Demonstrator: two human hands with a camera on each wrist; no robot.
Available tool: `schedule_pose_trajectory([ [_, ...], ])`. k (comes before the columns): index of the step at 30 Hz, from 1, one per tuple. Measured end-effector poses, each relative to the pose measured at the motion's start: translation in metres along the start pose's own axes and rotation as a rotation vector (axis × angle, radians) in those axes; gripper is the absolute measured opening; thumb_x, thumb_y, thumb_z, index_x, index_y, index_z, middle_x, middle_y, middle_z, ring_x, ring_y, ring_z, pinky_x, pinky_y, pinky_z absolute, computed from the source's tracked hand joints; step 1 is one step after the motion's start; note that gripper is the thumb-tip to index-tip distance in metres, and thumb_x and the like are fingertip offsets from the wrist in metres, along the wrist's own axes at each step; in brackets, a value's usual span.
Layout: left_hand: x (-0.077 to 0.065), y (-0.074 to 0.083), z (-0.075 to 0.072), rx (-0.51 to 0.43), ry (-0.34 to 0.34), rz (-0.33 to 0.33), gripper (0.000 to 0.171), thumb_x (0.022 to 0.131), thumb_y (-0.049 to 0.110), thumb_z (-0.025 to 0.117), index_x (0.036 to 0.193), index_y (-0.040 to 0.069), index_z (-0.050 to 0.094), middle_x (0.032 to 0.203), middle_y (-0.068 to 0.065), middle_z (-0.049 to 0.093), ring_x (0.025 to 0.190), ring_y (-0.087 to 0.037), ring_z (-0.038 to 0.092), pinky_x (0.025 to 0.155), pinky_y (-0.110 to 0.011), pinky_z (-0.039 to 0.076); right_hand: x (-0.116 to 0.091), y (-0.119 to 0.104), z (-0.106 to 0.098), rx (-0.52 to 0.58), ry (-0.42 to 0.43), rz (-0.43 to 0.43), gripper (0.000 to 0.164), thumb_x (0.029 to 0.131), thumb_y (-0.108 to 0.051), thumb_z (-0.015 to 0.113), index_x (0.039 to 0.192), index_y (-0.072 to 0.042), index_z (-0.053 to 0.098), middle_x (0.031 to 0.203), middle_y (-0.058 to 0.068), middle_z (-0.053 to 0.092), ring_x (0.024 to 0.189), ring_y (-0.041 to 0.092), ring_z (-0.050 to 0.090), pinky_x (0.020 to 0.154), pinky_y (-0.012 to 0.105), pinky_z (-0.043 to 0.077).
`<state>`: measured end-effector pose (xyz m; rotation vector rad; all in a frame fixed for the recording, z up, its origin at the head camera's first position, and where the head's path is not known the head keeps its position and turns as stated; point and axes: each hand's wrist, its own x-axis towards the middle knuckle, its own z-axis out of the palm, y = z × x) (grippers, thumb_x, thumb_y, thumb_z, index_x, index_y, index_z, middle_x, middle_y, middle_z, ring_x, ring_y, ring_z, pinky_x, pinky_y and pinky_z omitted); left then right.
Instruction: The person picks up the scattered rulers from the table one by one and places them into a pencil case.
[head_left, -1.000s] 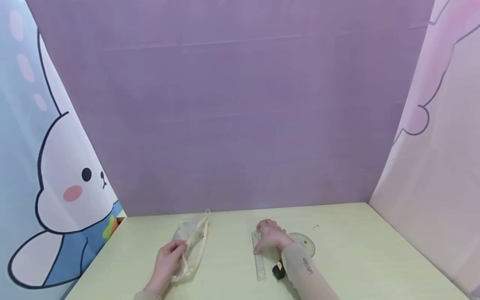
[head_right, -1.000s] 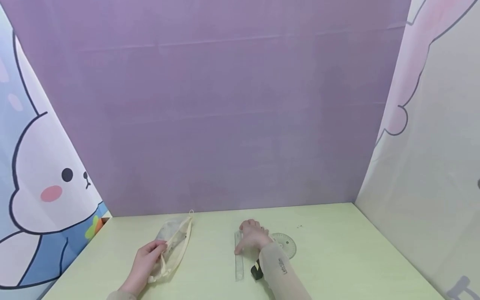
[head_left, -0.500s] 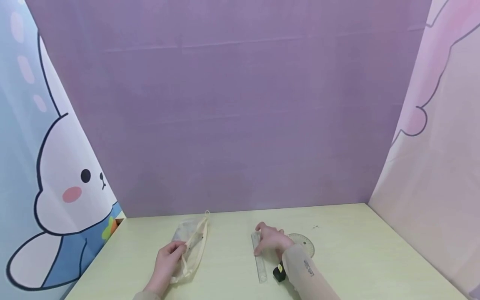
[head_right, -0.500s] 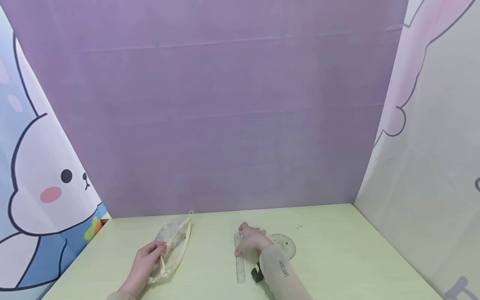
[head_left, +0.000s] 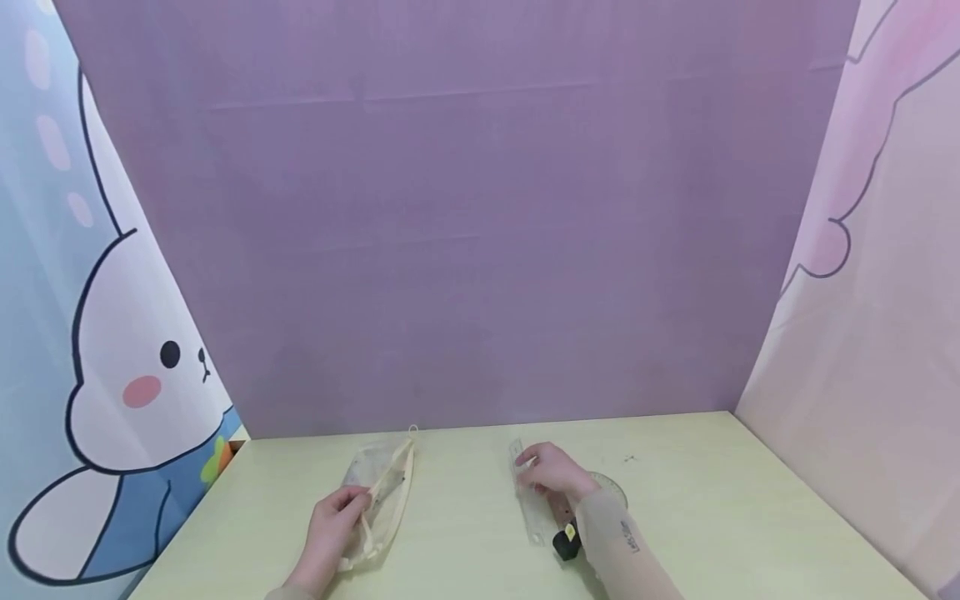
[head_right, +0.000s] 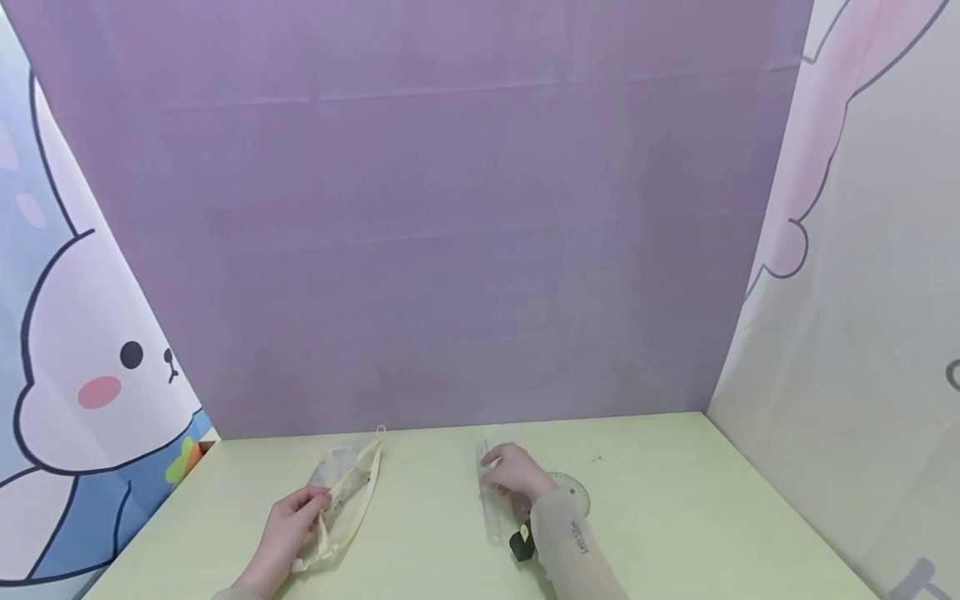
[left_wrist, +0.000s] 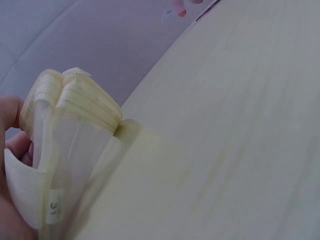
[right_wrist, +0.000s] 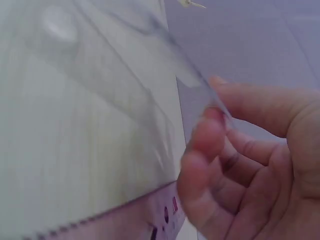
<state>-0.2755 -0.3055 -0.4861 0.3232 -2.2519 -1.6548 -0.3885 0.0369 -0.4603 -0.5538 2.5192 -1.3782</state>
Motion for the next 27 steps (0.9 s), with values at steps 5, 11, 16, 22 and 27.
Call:
schedule_pose_trajectory([
  [5, 0.0, -0.001, 0.0, 0.003, 0.011, -0.007, 0.02, 0.088, 0.011, 0.063, 0.102, -0.003, 0.069, 0.089, -0.005, 0.068, 0.08, -0.012, 0.052, 0.071, -0.022, 0.043, 0.002, 0.002, -0.002, 0.12, -0.037, -0.003, 0.023, 0.093, -0.012, 0.06, 0.11, 0.003, 0.063, 0.074, 0.007, 0.06, 0.053, 0.013, 0.055, 0.05, 0.028, 0.051],
  [11, 0.0, -0.001, 0.001, 0.0, 0.011, -0.006, 0.02, 0.088, 0.011, 0.063, 0.102, -0.002, 0.069, 0.091, -0.005, 0.068, 0.081, -0.012, 0.053, 0.072, -0.022, 0.044, 0.0, 0.0, -0.007, 0.277, -0.095, -0.018, 0.038, 0.098, -0.022, 0.054, 0.121, 0.009, 0.055, 0.088, 0.013, 0.061, 0.061, 0.017, 0.059, 0.057, 0.031, 0.053],
  [16, -0.001, -0.002, 0.002, -0.004, 0.013, -0.016, 0.02, 0.087, 0.011, 0.063, 0.102, -0.002, 0.07, 0.089, -0.003, 0.068, 0.08, -0.012, 0.053, 0.072, -0.022, 0.043, -0.001, 0.002, -0.01, 0.366, -0.117, 0.002, 0.037, 0.096, -0.019, 0.053, 0.121, 0.008, 0.055, 0.09, 0.015, 0.062, 0.063, 0.018, 0.061, 0.06, 0.032, 0.054],
  [22, -0.001, -0.002, 0.001, 0.001, 0.001, -0.018, 0.021, 0.088, 0.011, 0.063, 0.102, -0.002, 0.069, 0.087, -0.004, 0.067, 0.08, -0.012, 0.053, 0.072, -0.022, 0.043, 0.0, 0.003, -0.011, 0.441, -0.151, 0.019, 0.032, 0.095, -0.014, 0.054, 0.118, 0.008, 0.056, 0.09, 0.015, 0.063, 0.066, 0.017, 0.063, 0.063, 0.031, 0.055],
  [27, 0.001, -0.001, 0.0, 0.011, 0.001, -0.019, 0.022, 0.089, 0.012, 0.063, 0.104, -0.002, 0.069, 0.091, -0.005, 0.068, 0.082, -0.013, 0.053, 0.074, -0.022, 0.043, 0.002, 0.001, -0.012, 0.467, -0.153, 0.008, 0.032, 0.097, -0.014, 0.054, 0.119, 0.009, 0.055, 0.089, 0.014, 0.062, 0.068, 0.019, 0.065, 0.066, 0.033, 0.056],
])
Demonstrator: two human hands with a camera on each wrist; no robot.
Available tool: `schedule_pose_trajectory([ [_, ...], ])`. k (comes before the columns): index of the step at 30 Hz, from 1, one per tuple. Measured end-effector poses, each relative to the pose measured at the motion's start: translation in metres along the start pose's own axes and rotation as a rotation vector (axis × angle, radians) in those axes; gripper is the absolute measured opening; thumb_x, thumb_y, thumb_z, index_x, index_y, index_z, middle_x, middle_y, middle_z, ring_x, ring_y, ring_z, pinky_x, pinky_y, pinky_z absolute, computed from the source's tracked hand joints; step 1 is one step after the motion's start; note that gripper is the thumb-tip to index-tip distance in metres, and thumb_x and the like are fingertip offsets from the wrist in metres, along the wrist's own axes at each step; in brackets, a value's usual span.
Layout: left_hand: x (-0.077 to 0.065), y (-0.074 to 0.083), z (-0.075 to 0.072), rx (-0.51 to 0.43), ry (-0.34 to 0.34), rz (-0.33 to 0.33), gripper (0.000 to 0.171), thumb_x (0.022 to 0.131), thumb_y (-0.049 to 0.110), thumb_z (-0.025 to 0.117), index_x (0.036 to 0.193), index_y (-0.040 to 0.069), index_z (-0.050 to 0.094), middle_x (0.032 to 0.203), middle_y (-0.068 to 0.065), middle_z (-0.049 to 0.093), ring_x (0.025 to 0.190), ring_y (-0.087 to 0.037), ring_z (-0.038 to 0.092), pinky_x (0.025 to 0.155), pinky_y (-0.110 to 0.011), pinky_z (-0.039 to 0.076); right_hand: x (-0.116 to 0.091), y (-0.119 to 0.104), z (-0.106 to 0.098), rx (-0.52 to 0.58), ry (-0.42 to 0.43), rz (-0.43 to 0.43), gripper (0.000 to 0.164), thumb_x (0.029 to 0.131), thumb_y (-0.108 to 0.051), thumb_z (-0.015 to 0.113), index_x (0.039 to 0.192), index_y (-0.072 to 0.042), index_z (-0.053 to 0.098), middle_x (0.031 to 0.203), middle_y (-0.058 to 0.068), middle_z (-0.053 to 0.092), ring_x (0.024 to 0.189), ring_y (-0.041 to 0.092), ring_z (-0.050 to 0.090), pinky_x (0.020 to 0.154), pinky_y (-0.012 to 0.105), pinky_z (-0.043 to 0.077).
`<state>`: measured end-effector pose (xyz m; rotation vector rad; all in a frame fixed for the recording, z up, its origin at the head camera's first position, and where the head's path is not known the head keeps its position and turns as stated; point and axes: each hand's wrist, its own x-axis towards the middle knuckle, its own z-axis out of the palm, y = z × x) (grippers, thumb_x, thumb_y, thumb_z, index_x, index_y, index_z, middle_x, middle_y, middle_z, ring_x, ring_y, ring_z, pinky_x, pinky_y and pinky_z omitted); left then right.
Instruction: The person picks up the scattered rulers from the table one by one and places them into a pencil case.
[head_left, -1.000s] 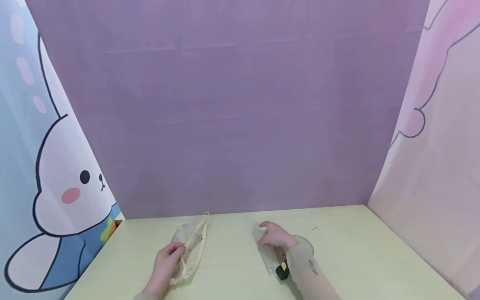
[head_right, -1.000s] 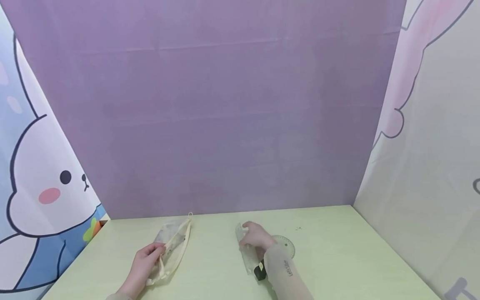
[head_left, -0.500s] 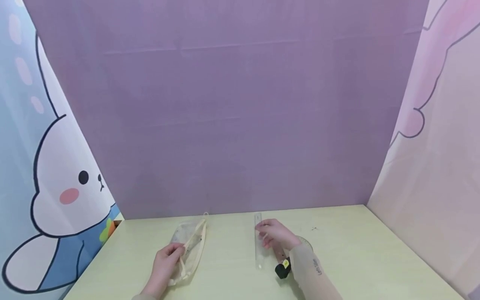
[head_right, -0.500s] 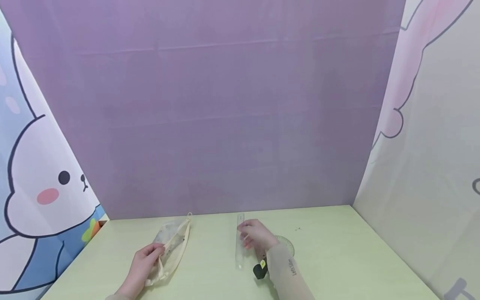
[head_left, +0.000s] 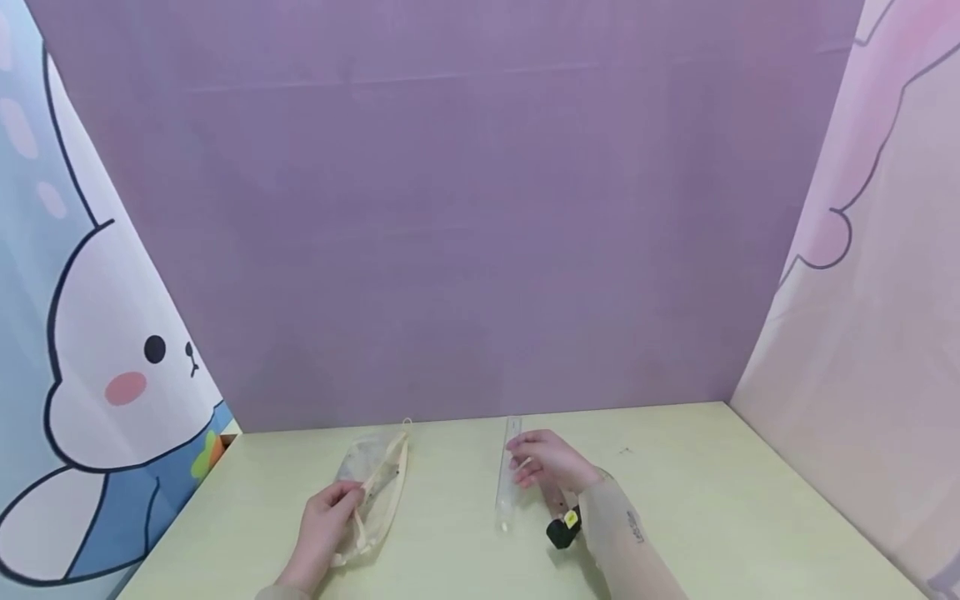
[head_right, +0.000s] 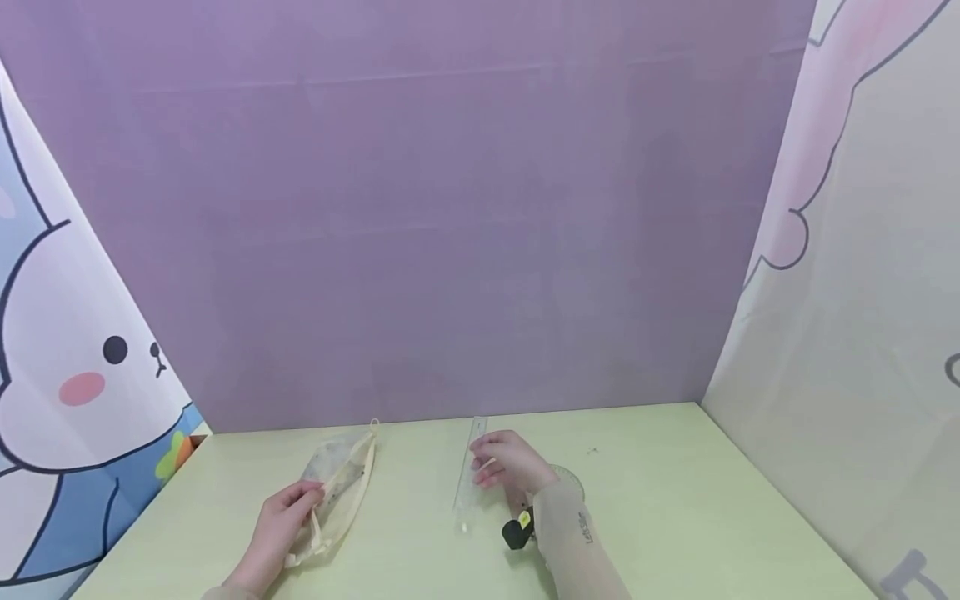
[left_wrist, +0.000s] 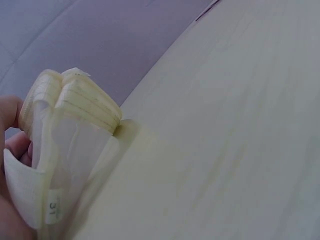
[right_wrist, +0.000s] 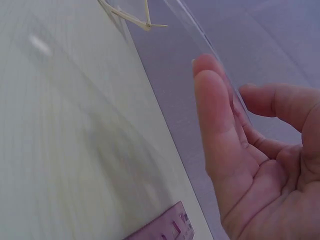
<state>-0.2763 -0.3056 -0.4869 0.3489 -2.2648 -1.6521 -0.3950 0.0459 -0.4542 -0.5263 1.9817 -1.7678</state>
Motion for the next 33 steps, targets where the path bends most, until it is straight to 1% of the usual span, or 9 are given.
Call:
schedule_pose_trajectory([
  [3, 0.003, 0.002, 0.0, 0.015, -0.005, -0.002, 0.022, 0.09, 0.013, 0.063, 0.105, -0.002, 0.068, 0.094, -0.005, 0.068, 0.083, -0.013, 0.053, 0.075, -0.022, 0.043, 0.001, -0.002, -0.001, 0.009, 0.009, 0.004, 0.033, 0.097, -0.014, 0.054, 0.119, 0.009, 0.055, 0.087, 0.014, 0.062, 0.068, 0.019, 0.065, 0.066, 0.035, 0.056],
  [7, 0.001, 0.001, -0.002, 0.023, 0.003, -0.003, 0.022, 0.089, 0.013, 0.063, 0.105, -0.002, 0.069, 0.095, -0.006, 0.068, 0.084, -0.013, 0.053, 0.074, -0.022, 0.044, 0.003, -0.001, 0.001, 0.022, 0.009, 0.012, 0.033, 0.097, -0.015, 0.055, 0.119, 0.009, 0.055, 0.086, 0.013, 0.062, 0.068, 0.019, 0.065, 0.067, 0.035, 0.056],
  [13, 0.0, 0.0, -0.002, 0.007, 0.006, 0.005, 0.022, 0.089, 0.012, 0.063, 0.105, -0.002, 0.069, 0.096, -0.006, 0.068, 0.085, -0.013, 0.053, 0.075, -0.022, 0.044, 0.004, 0.003, 0.002, 0.025, 0.013, 0.015, 0.036, 0.096, -0.017, 0.057, 0.12, 0.009, 0.056, 0.087, 0.014, 0.062, 0.069, 0.02, 0.065, 0.068, 0.035, 0.056],
  [19, 0.0, 0.002, -0.001, -0.006, 0.006, 0.008, 0.022, 0.089, 0.013, 0.063, 0.106, -0.001, 0.068, 0.096, -0.006, 0.068, 0.086, -0.013, 0.053, 0.076, -0.022, 0.043, 0.004, 0.002, 0.002, 0.036, 0.008, 0.012, 0.037, 0.096, -0.017, 0.057, 0.121, 0.01, 0.055, 0.089, 0.014, 0.062, 0.07, 0.019, 0.065, 0.068, 0.034, 0.056],
  [22, 0.0, 0.004, 0.002, -0.018, 0.013, 0.008, 0.023, 0.09, 0.013, 0.063, 0.107, -0.001, 0.068, 0.097, -0.008, 0.069, 0.086, -0.014, 0.052, 0.077, -0.023, 0.042, 0.007, 0.003, -0.001, 0.05, -0.012, 0.015, 0.036, 0.096, -0.017, 0.057, 0.12, 0.01, 0.055, 0.088, 0.012, 0.062, 0.07, 0.018, 0.064, 0.069, 0.033, 0.056],
  [27, 0.007, 0.009, 0.012, -0.024, -0.001, 0.033, 0.022, 0.091, 0.015, 0.062, 0.106, 0.0, 0.069, 0.099, -0.01, 0.069, 0.088, -0.014, 0.052, 0.079, -0.024, 0.041, 0.007, 0.008, -0.006, 0.07, -0.019, 0.017, 0.037, 0.096, -0.016, 0.057, 0.121, 0.012, 0.053, 0.088, 0.011, 0.062, 0.069, 0.016, 0.063, 0.068, 0.031, 0.055],
  [33, 0.011, 0.012, 0.021, -0.009, 0.001, 0.034, 0.02, 0.09, 0.014, 0.062, 0.103, 0.0, 0.069, 0.095, -0.008, 0.068, 0.084, -0.015, 0.053, 0.075, -0.025, 0.043, 0.008, 0.013, -0.005, 0.06, -0.027, 0.016, 0.038, 0.096, -0.016, 0.057, 0.121, 0.012, 0.054, 0.087, 0.01, 0.063, 0.068, 0.014, 0.063, 0.067, 0.03, 0.055],
])
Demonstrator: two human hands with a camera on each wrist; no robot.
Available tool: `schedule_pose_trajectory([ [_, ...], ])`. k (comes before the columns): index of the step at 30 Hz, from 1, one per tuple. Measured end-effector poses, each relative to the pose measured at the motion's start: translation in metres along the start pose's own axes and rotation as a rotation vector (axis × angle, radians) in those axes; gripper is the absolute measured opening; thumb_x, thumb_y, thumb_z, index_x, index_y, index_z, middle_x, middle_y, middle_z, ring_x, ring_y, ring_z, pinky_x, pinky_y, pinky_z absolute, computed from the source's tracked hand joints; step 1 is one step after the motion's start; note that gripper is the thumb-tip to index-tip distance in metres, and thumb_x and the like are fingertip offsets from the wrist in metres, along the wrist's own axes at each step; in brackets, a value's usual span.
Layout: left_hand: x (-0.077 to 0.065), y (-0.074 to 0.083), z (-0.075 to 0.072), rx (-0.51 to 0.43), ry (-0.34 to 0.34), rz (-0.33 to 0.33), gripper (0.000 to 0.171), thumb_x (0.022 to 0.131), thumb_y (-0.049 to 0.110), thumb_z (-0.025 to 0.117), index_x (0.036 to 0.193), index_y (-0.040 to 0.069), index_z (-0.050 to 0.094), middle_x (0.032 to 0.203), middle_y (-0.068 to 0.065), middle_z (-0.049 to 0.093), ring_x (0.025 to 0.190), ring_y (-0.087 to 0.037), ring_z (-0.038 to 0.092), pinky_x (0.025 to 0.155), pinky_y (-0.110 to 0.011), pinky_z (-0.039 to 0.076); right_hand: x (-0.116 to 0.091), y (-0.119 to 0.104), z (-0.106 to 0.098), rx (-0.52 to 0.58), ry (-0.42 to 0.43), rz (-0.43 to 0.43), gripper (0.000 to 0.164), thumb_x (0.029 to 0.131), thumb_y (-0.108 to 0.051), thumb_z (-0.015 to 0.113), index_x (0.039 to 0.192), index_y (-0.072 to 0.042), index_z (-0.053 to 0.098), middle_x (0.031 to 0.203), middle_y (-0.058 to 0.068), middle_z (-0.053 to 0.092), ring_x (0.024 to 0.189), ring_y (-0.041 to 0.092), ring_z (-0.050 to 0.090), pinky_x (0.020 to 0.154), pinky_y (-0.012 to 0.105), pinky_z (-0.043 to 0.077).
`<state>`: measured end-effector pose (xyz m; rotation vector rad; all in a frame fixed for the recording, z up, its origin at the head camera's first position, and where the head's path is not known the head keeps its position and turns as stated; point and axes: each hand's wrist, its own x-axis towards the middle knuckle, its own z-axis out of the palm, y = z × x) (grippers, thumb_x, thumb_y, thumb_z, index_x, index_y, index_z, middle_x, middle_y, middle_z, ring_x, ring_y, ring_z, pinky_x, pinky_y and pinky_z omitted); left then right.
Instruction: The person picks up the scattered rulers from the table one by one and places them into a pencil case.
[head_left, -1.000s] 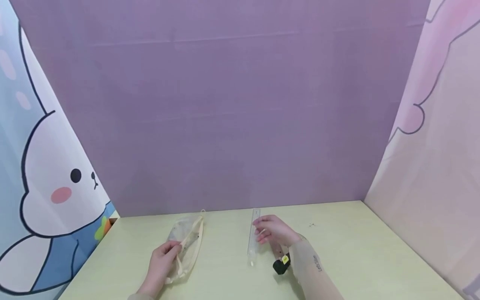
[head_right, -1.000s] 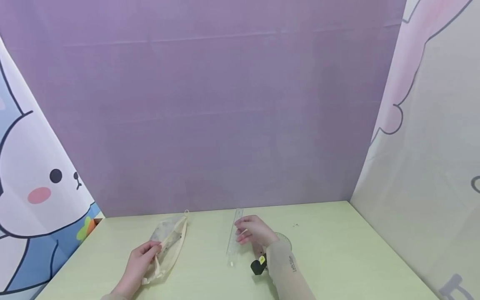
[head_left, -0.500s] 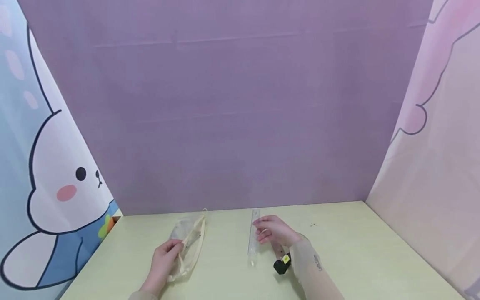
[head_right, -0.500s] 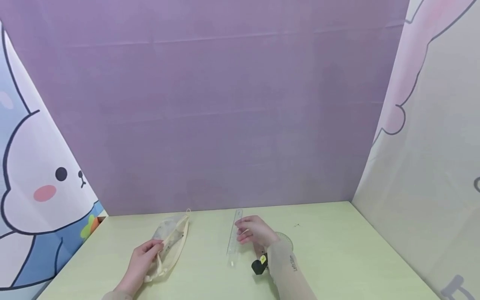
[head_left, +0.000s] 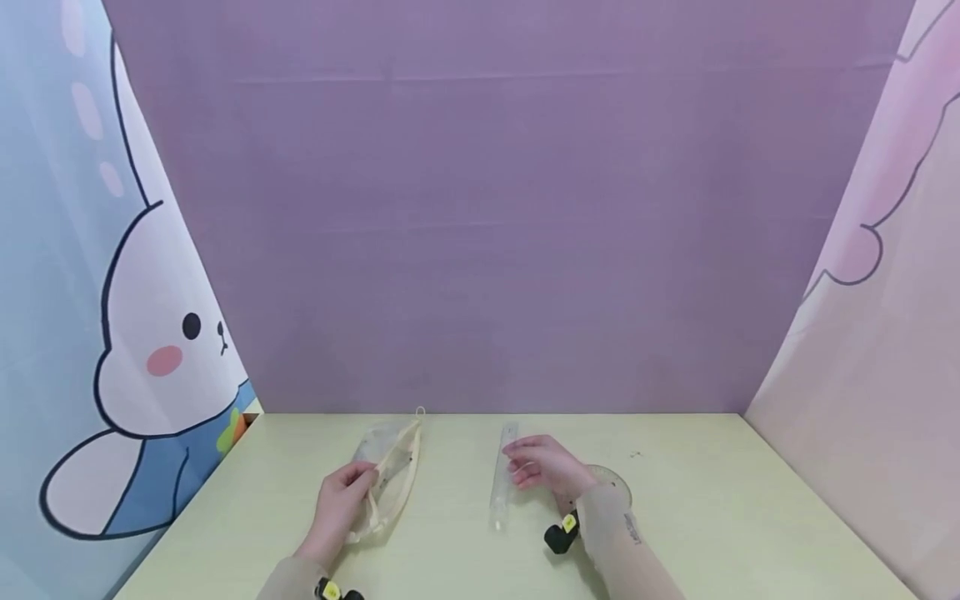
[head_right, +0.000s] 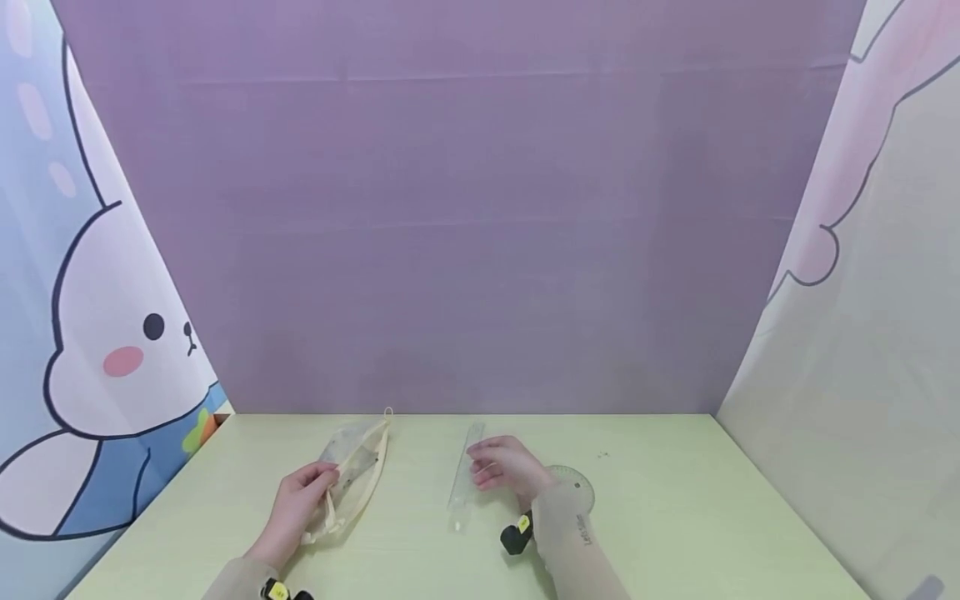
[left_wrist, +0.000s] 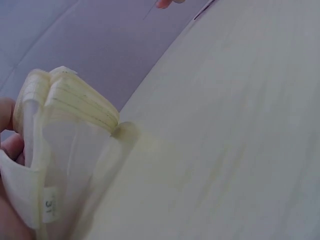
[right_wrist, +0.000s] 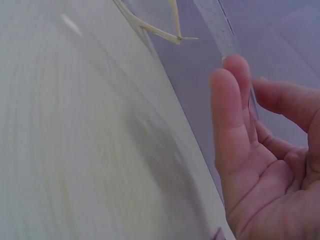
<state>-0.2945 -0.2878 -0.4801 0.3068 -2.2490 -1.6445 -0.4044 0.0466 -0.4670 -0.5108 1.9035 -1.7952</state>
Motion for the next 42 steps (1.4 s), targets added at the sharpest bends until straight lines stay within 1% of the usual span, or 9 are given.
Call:
schedule_pose_trajectory([
  [3, 0.002, 0.001, 0.0, 0.013, 0.006, 0.012, 0.02, 0.09, 0.014, 0.062, 0.104, 0.001, 0.069, 0.094, -0.008, 0.068, 0.084, -0.015, 0.054, 0.075, -0.025, 0.043, 0.004, 0.0, 0.006, -0.007, -0.01, 0.005, 0.038, 0.096, -0.019, 0.059, 0.12, 0.01, 0.056, 0.087, 0.009, 0.064, 0.068, 0.014, 0.063, 0.067, 0.031, 0.055],
  [7, 0.005, 0.003, 0.002, -0.002, 0.005, 0.031, 0.02, 0.09, 0.014, 0.063, 0.104, 0.002, 0.07, 0.093, -0.009, 0.068, 0.082, -0.015, 0.055, 0.075, -0.025, 0.043, 0.009, -0.002, 0.014, -0.011, -0.019, 0.013, 0.036, 0.095, -0.02, 0.061, 0.118, 0.007, 0.058, 0.086, 0.009, 0.064, 0.068, 0.015, 0.063, 0.067, 0.032, 0.055],
  [15, 0.003, 0.009, 0.003, -0.031, 0.004, 0.046, 0.02, 0.091, 0.014, 0.063, 0.103, 0.0, 0.069, 0.093, -0.01, 0.067, 0.08, -0.014, 0.054, 0.073, -0.024, 0.044, 0.022, -0.012, 0.031, -0.044, -0.094, 0.001, 0.031, 0.094, -0.021, 0.062, 0.113, 0.003, 0.062, 0.087, 0.012, 0.065, 0.068, 0.017, 0.063, 0.068, 0.034, 0.055],
  [18, 0.001, 0.01, 0.003, -0.049, 0.002, 0.042, 0.02, 0.09, 0.014, 0.063, 0.104, -0.001, 0.068, 0.094, -0.011, 0.067, 0.081, -0.015, 0.055, 0.073, -0.024, 0.045, 0.029, -0.013, 0.037, -0.054, -0.115, 0.002, 0.03, 0.094, -0.021, 0.063, 0.112, 0.002, 0.064, 0.087, 0.012, 0.066, 0.067, 0.016, 0.063, 0.067, 0.034, 0.056],
  [23, -0.001, 0.007, 0.002, -0.049, -0.002, 0.011, 0.022, 0.091, 0.015, 0.063, 0.105, -0.001, 0.067, 0.098, -0.01, 0.067, 0.085, -0.015, 0.055, 0.076, -0.024, 0.046, 0.039, -0.015, 0.047, -0.032, -0.148, 0.011, 0.027, 0.093, -0.019, 0.063, 0.111, 0.002, 0.065, 0.083, 0.01, 0.066, 0.063, 0.014, 0.063, 0.063, 0.032, 0.055],
  [26, -0.004, 0.005, 0.001, -0.048, -0.005, -0.003, 0.023, 0.092, 0.016, 0.062, 0.106, -0.001, 0.066, 0.098, -0.01, 0.067, 0.085, -0.015, 0.055, 0.075, -0.023, 0.045, 0.042, -0.016, 0.055, -0.033, -0.153, 0.02, 0.026, 0.093, -0.018, 0.062, 0.11, 0.002, 0.065, 0.081, 0.008, 0.066, 0.062, 0.013, 0.062, 0.061, 0.031, 0.055],
  [34, -0.006, 0.009, 0.001, -0.074, 0.004, -0.003, 0.023, 0.091, 0.014, 0.062, 0.107, -0.002, 0.066, 0.1, -0.012, 0.067, 0.084, -0.014, 0.055, 0.074, -0.023, 0.046, 0.046, -0.022, 0.077, -0.033, -0.128, 0.035, 0.023, 0.092, -0.016, 0.064, 0.106, 0.002, 0.068, 0.08, 0.008, 0.067, 0.061, 0.012, 0.062, 0.061, 0.03, 0.055],
  [40, -0.005, 0.011, 0.001, -0.075, 0.015, 0.012, 0.021, 0.091, 0.012, 0.062, 0.105, -0.003, 0.066, 0.097, -0.012, 0.066, 0.083, -0.014, 0.055, 0.074, -0.022, 0.046, 0.053, -0.027, 0.091, -0.015, -0.157, 0.044, 0.023, 0.092, -0.015, 0.063, 0.105, 0.004, 0.067, 0.079, 0.008, 0.067, 0.061, 0.012, 0.062, 0.059, 0.027, 0.054],
  [42, -0.004, 0.01, 0.001, -0.08, 0.013, 0.016, 0.021, 0.091, 0.012, 0.062, 0.105, -0.004, 0.065, 0.099, -0.013, 0.066, 0.083, -0.014, 0.055, 0.074, -0.022, 0.047, 0.057, -0.028, 0.094, -0.022, -0.16, 0.042, 0.026, 0.092, -0.014, 0.063, 0.107, 0.007, 0.065, 0.079, 0.007, 0.067, 0.06, 0.012, 0.062, 0.058, 0.027, 0.053],
])
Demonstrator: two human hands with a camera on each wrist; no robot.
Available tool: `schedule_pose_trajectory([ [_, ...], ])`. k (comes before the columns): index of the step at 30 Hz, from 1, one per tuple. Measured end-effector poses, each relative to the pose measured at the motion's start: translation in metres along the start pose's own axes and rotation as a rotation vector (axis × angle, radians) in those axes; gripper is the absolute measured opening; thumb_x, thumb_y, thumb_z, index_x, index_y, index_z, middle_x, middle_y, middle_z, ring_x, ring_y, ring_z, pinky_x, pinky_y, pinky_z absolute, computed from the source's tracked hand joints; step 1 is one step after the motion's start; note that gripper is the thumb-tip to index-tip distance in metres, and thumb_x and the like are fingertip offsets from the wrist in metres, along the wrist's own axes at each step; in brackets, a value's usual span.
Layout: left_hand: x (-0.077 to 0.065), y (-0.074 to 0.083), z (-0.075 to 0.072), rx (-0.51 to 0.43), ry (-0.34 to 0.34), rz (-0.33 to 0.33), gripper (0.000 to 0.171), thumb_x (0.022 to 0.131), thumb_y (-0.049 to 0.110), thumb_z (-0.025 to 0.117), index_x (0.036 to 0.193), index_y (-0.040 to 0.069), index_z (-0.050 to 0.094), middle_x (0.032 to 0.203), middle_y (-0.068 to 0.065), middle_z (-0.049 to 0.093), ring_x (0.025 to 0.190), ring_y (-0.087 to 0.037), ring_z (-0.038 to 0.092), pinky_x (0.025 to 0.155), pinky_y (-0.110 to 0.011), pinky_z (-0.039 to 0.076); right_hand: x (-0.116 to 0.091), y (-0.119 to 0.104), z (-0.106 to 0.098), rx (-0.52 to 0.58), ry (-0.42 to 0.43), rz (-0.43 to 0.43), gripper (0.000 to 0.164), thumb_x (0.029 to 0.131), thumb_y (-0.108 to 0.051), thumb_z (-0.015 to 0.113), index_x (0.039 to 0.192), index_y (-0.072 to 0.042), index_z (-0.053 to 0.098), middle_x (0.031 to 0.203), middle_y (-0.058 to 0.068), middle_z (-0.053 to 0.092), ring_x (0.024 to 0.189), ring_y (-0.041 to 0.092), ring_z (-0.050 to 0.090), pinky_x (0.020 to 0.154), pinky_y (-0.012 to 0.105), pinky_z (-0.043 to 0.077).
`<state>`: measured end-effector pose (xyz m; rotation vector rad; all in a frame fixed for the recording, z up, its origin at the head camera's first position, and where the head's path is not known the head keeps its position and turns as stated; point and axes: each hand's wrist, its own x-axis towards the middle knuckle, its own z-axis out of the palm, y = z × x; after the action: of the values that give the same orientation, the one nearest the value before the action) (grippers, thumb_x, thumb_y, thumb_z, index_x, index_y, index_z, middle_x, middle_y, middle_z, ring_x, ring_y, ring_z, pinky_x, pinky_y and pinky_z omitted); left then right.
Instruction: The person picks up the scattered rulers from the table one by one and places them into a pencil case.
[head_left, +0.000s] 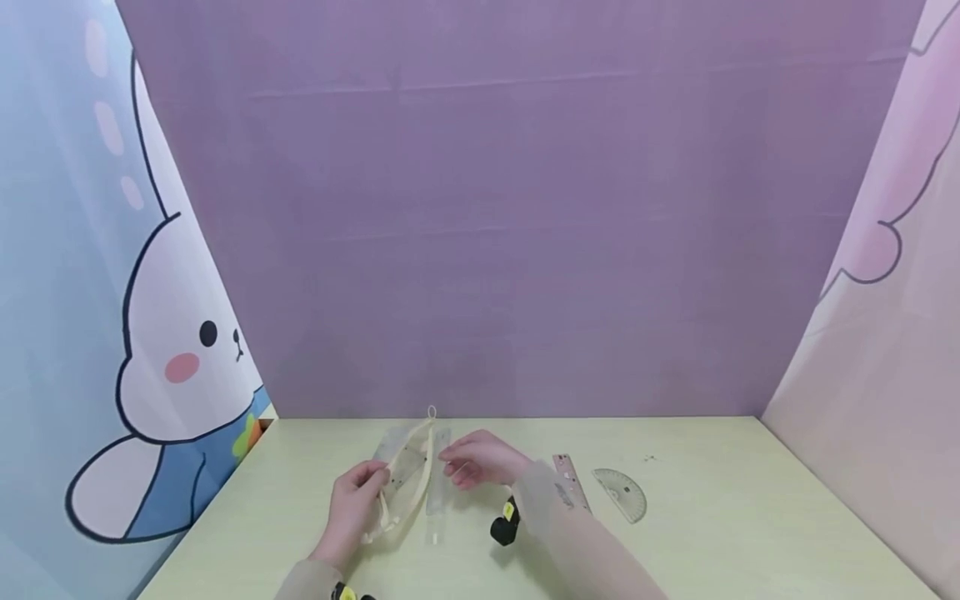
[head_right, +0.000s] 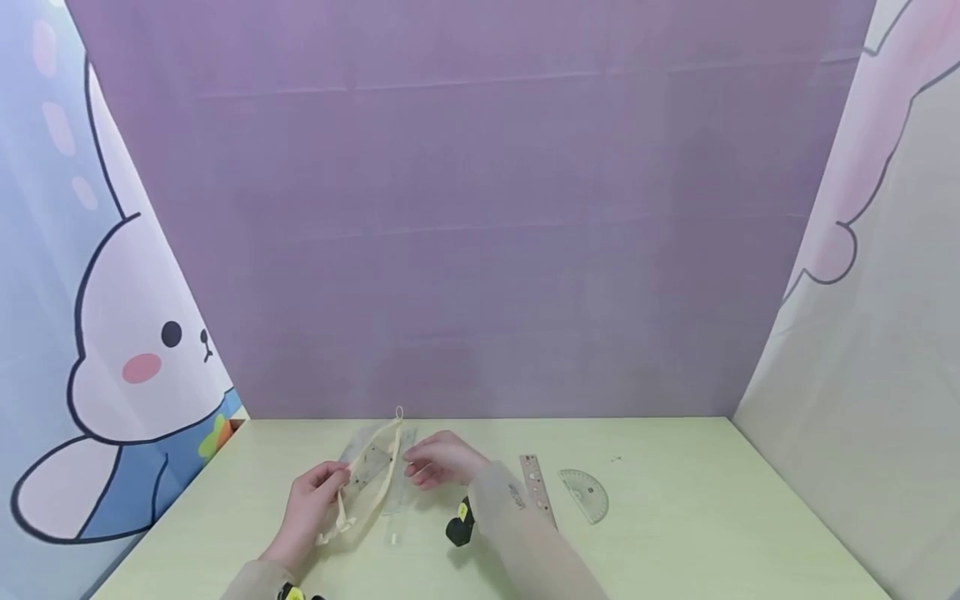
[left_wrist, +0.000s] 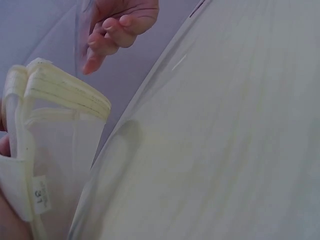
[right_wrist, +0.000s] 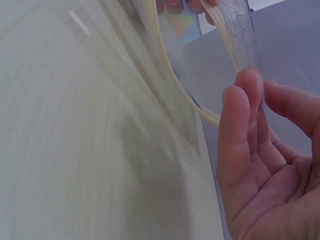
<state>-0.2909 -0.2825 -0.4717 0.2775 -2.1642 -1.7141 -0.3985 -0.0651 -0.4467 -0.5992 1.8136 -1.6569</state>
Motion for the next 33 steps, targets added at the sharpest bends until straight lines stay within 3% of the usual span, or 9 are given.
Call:
schedule_pose_trajectory([
  [5, 0.0, -0.002, 0.0, -0.01, -0.001, 0.002, 0.021, 0.09, 0.011, 0.062, 0.104, -0.004, 0.066, 0.098, -0.013, 0.066, 0.083, -0.015, 0.055, 0.074, -0.023, 0.047, 0.011, -0.002, 0.011, -0.05, 0.041, -0.005, 0.032, 0.09, -0.016, 0.065, 0.11, 0.009, 0.064, 0.08, 0.008, 0.069, 0.061, 0.013, 0.062, 0.059, 0.029, 0.054],
  [15, 0.001, -0.004, 0.001, -0.022, -0.006, 0.039, 0.018, 0.089, 0.009, 0.063, 0.101, -0.003, 0.067, 0.096, -0.015, 0.067, 0.082, -0.016, 0.057, 0.072, -0.022, 0.047, 0.028, 0.001, 0.035, -0.089, 0.111, 0.005, 0.018, 0.088, -0.014, 0.066, 0.096, 0.002, 0.069, 0.077, 0.01, 0.07, 0.056, 0.013, 0.061, 0.055, 0.028, 0.053],
  [22, 0.002, -0.003, 0.002, -0.024, -0.012, 0.03, 0.017, 0.09, 0.011, 0.063, 0.1, -0.001, 0.068, 0.095, -0.014, 0.068, 0.08, -0.014, 0.056, 0.072, -0.023, 0.046, 0.033, -0.001, 0.048, -0.108, 0.139, 0.032, 0.012, 0.087, -0.01, 0.066, 0.09, 0.001, 0.069, 0.073, 0.011, 0.07, 0.047, 0.008, 0.052, 0.044, 0.02, 0.043],
  [27, 0.001, -0.003, 0.001, -0.017, -0.019, 0.023, 0.019, 0.09, 0.013, 0.063, 0.102, -0.001, 0.068, 0.095, -0.012, 0.068, 0.081, -0.014, 0.055, 0.073, -0.023, 0.045, 0.034, -0.003, 0.058, -0.186, 0.159, 0.025, 0.01, 0.086, -0.008, 0.066, 0.087, 0.0, 0.071, 0.075, 0.014, 0.071, 0.041, 0.005, 0.043, 0.04, 0.018, 0.033],
  [33, 0.0, -0.002, 0.001, -0.021, -0.011, 0.013, 0.019, 0.09, 0.012, 0.062, 0.102, -0.002, 0.068, 0.095, -0.01, 0.068, 0.083, -0.014, 0.056, 0.074, -0.022, 0.046, 0.036, 0.0, 0.067, -0.26, 0.195, 0.001, 0.008, 0.083, -0.008, 0.069, 0.081, -0.001, 0.073, 0.068, 0.01, 0.069, 0.04, 0.006, 0.04, 0.038, 0.019, 0.03],
])
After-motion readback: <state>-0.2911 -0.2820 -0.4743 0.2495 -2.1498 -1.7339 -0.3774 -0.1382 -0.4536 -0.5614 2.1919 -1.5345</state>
